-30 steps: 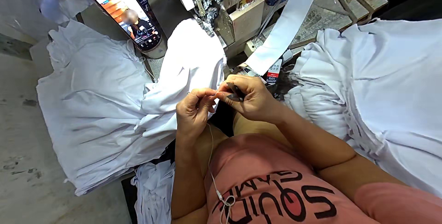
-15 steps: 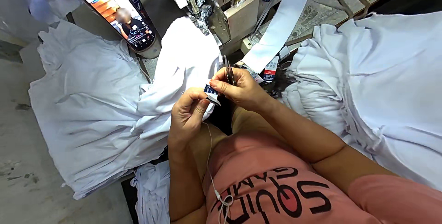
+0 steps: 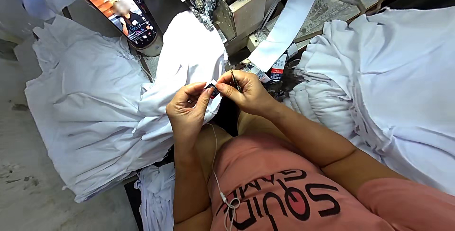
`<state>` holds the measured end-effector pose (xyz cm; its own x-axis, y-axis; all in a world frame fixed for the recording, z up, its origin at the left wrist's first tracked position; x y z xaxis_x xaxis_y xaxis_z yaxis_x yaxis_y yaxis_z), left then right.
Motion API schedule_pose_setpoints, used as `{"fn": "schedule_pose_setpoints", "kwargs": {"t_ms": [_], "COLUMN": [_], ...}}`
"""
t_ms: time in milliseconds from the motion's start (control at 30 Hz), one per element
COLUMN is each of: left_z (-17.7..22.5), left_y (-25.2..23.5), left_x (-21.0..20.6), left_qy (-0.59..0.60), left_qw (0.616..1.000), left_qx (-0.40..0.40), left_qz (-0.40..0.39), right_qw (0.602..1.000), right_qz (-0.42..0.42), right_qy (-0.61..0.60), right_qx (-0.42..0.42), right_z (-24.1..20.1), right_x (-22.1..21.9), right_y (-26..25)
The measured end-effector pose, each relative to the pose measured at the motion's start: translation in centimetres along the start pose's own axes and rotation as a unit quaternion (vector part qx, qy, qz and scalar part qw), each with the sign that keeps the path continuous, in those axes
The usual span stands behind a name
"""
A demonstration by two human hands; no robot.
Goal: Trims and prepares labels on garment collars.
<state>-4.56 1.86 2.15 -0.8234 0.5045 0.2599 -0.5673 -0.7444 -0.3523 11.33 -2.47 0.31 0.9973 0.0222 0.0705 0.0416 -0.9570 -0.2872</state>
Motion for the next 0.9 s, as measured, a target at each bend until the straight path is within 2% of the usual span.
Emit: {"fn": "schedule_pose_setpoints", "kwargs": {"t_ms": [167, 467, 567, 733, 900], "left_z": [-0.4, -0.6, -0.3, 0.7, -0.2], "left_y": [0.1, -0.2, -0.6, -3.0, -6.8], "left_x": [-0.2, 0.1, 0.3, 1.4, 1.3], "left_qy": [0.051, 0.027, 0.020, -0.024, -0.036], "left_qw": [0.998, 0.999, 0.998, 0.999, 0.999], "left_qx": [0.033, 0.044, 0.046, 0.026, 0.013], "left_qz": [-0.028, -0.016, -0.023, -0.041, -0.021], "right_qw": [1.000, 0.999, 0.998, 0.978, 0.981], "right_qz": [0.022, 0.032, 0.055, 0.172, 0.167], "right_qy": [-0.002, -0.008, 0.030, 0.117, 0.081], "right_qx": [-0.021, -0.016, 0.011, 0.030, 0.064], "right_z": [0.3, 0.4, 0.8, 2.7, 3.5], "right_x": [-0.1, -0.2, 0.4, 2.5, 2.4], "right_y": [0.2, 0.4, 0.5, -0.6, -2.5]}}
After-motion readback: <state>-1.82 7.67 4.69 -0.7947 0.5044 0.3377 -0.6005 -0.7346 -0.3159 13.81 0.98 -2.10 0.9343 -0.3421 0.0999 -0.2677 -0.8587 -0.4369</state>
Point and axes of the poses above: each hand's wrist, its own y-axis away from the middle knuckle, its own x-axis out of the back of the hand, z = x × y, the point moved 4 cm from there along -y, towards the middle knuckle, and after that the axes turned 12 degrees about -z, right-handed, at the moved point
